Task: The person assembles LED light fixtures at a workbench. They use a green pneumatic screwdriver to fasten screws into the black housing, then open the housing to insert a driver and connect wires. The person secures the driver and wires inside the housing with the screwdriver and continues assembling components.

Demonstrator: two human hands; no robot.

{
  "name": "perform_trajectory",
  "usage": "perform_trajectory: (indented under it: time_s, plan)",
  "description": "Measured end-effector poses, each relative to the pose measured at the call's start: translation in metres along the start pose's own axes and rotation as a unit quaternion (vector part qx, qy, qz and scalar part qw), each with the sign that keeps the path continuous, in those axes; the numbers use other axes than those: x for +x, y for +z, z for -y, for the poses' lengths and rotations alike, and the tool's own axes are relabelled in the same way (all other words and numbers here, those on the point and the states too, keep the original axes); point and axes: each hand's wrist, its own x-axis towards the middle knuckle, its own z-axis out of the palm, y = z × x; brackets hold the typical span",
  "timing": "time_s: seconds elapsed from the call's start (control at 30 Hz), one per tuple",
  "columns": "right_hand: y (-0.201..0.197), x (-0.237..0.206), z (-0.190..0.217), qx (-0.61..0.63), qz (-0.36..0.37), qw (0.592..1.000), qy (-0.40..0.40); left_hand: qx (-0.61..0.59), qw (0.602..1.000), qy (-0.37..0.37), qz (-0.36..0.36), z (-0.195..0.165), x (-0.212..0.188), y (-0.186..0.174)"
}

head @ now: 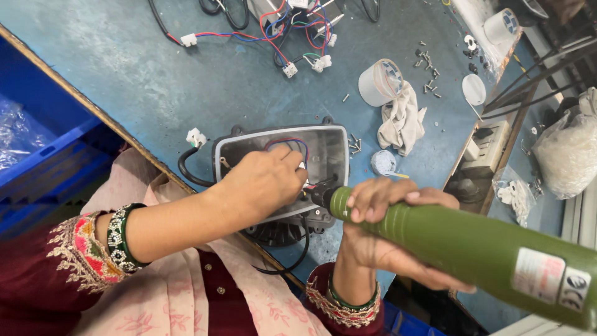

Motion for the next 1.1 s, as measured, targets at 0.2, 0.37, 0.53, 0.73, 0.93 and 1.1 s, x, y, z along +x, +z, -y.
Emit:
perform_trajectory:
  time_s: [0.2,0.37,0.53,0.73,0.93,1.1]
  plan:
    - [0.002,-0.007,-0.007,0.002,-0.007,1.0,-0.028,0.018,1.0,0.02,-0.001,0.005,-0.002,0.003]
    - [0.001,0.008,-0.002,-0.009,0.035,0.999,-0.026,-0.007,1.0,0.005,-0.019,0.006,0.001,0.005]
    - [-0.016,0.033,0.036,-0.098,0.027,0.995,0.001,-0.038,0.999,-0.007,-0.028,0.011,0.0,0.007]
    - [-0.024,0.041,0.062,-0.205,0.001,0.979,0.016,-0.157,0.986,-0.039,0.038,0.025,0.01,-0.005]
    - [-0.023,0.038,0.06,-0.352,-0.047,0.925,-0.135,-0.272,0.956,-0.099,0.045,0.035,0.021,-0.015]
    - [-0.036,0.041,0.065,-0.52,-0.089,0.816,-0.236,-0.459,0.86,-0.183,0.125,0.047,0.032,-0.01]
